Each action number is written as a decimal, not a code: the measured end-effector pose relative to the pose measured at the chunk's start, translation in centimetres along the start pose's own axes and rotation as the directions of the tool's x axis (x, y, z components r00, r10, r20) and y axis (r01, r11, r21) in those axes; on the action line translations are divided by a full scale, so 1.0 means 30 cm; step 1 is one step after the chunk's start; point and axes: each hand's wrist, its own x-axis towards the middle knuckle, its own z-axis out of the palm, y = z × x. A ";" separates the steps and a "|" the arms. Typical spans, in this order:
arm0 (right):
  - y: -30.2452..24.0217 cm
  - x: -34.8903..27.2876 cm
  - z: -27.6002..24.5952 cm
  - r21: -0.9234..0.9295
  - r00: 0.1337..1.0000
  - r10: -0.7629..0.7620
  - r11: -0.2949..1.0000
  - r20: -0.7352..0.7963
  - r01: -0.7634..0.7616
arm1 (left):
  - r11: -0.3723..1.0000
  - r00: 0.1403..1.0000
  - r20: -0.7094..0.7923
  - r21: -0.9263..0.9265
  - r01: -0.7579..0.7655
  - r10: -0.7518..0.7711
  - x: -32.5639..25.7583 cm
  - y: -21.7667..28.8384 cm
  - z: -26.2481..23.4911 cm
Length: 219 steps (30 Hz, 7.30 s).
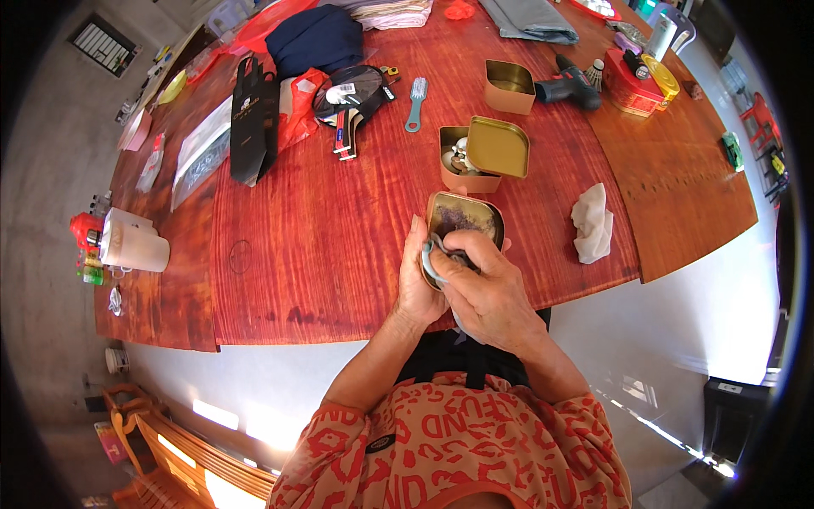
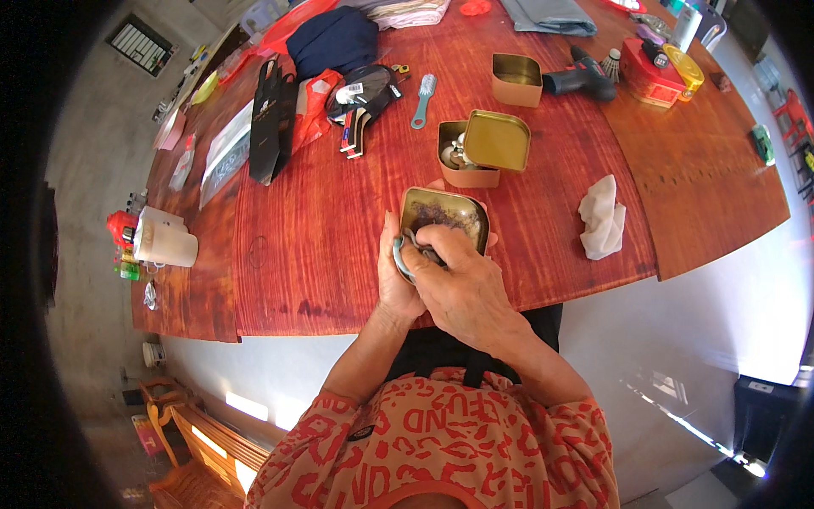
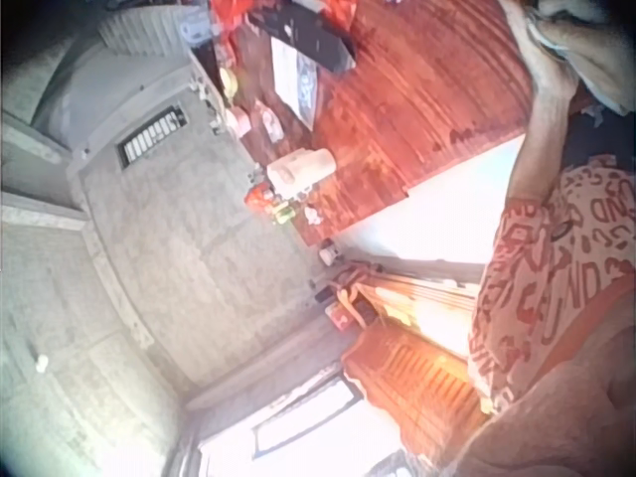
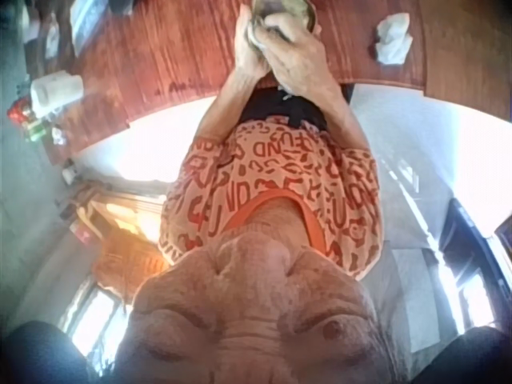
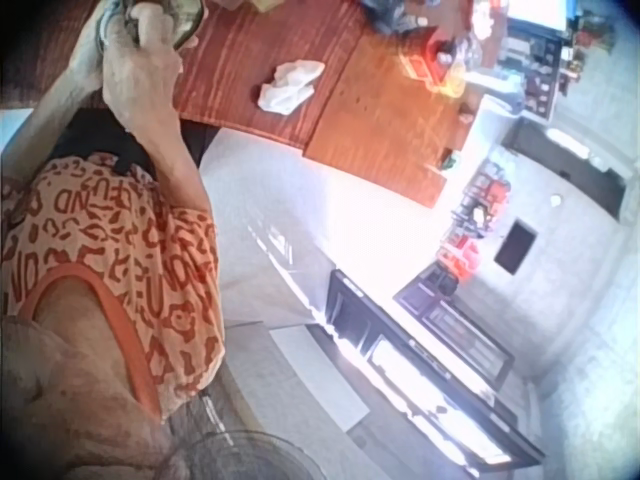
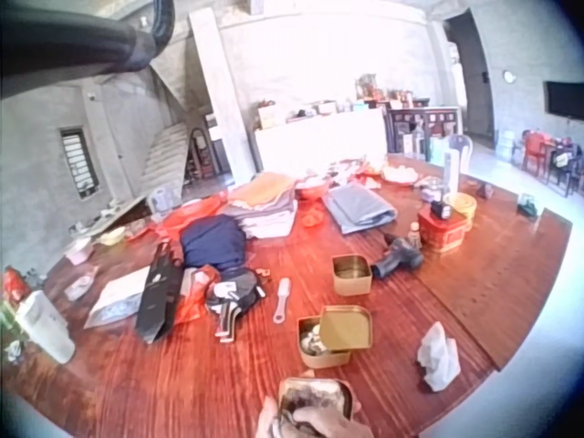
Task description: The person wipes a black circular object with a white cloth, then cleans a blue plastic brush. They proceed to wipe the exterior and interior of a small gold-colored metal tin and its lid, followed by cleaning a small white figurine inside the tin. The person finishes by wiping the inside of the tin again.
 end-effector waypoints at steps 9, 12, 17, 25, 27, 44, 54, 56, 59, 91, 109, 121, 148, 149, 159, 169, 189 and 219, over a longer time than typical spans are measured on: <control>0.012 -0.055 -0.053 -0.135 0.973 -0.088 0.984 0.211 0.118 | 0.999 0.999 0.003 -0.010 0.034 -0.034 -0.005 0.001 -0.041; 0.042 -0.081 -0.112 -0.246 0.972 -0.016 0.966 0.236 0.076 | 0.996 0.998 -0.060 -0.084 -0.004 -0.001 -0.001 0.007 -0.057; 0.031 -0.060 -0.112 0.017 0.954 0.276 0.961 -0.120 -0.276 | 0.997 0.994 -0.109 -0.075 -0.020 0.011 0.004 0.013 -0.039; 0.080 -0.097 -0.120 0.773 0.797 0.438 0.291 0.416 -0.563 | 0.999 0.994 -0.096 -0.008 -0.048 0.047 0.015 0.021 -0.030; 0.078 -0.097 -0.110 0.773 0.786 0.468 0.284 0.404 -0.567 | 0.999 0.998 -0.052 0.020 -0.028 0.029 0.017 0.018 -0.050; 0.090 -0.077 -0.082 0.408 0.916 0.402 0.836 -0.001 -0.367 | 0.995 0.996 -0.087 -0.097 -0.007 -0.001 0.014 0.025 -0.069; 0.134 -0.005 0.036 -0.172 0.980 -0.078 0.984 -0.183 0.046 | 0.979 0.984 -0.156 0.169 0.113 -0.086 -0.033 -0.011 -0.125; 0.146 0.021 0.048 -0.242 0.969 -0.119 0.968 -0.215 0.065 | 0.951 0.984 -0.170 0.295 0.098 -0.049 -0.037 -0.023 -0.135; 0.165 0.011 0.045 -0.231 0.984 -0.014 0.972 -0.177 -0.028 | 0.937 0.987 -0.154 0.337 0.090 -0.040 -0.040 -0.013 -0.124; 0.148 -0.050 -0.088 -0.296 0.886 0.360 0.915 0.293 -0.274 | 0.737 0.813 -0.274 0.627 -0.254 0.514 0.031 -0.026 -0.223; 0.501 -0.114 0.028 -0.515 0.895 0.371 0.732 -0.248 -0.446 | 0.515 0.581 -0.309 0.826 -0.229 0.753 0.329 0.084 -0.506; 0.578 -0.103 0.019 -0.505 0.863 0.397 0.700 -0.313 -0.505 | -0.031 0.564 -0.017 0.997 0.075 0.826 0.406 0.110 -0.535; 0.336 -0.630 -0.501 -0.164 0.476 0.672 0.659 0.567 -0.734 | -0.493 0.697 0.569 0.799 -0.343 0.437 0.440 -0.147 -0.149; 0.335 -0.770 -0.462 -0.395 0.444 0.688 0.708 0.574 -0.586 | -0.475 0.679 0.571 0.805 -0.355 0.462 0.448 -0.145 -0.134; 0.335 -0.832 -0.333 -0.419 0.193 0.821 0.458 0.537 -0.784 | -0.369 0.623 0.541 0.841 -0.397 0.565 0.484 -0.111 -0.008; 0.362 -0.928 -0.364 -0.308 0.180 0.843 0.372 0.506 -0.875 | 0.913 0.926 -0.174 0.302 -0.274 0.336 0.473 -0.103 0.030; 0.370 -1.030 -0.388 0.016 0.276 0.708 0.351 0.650 -0.936 | 0.985 0.989 -0.147 0.171 0.037 -0.012 0.435 -0.249 0.129; 0.325 -0.052 -0.183 0.105 0.930 0.231 0.972 -0.285 -0.209 | 0.983 0.967 -0.214 0.148 -0.110 0.140 0.194 -0.101 -0.024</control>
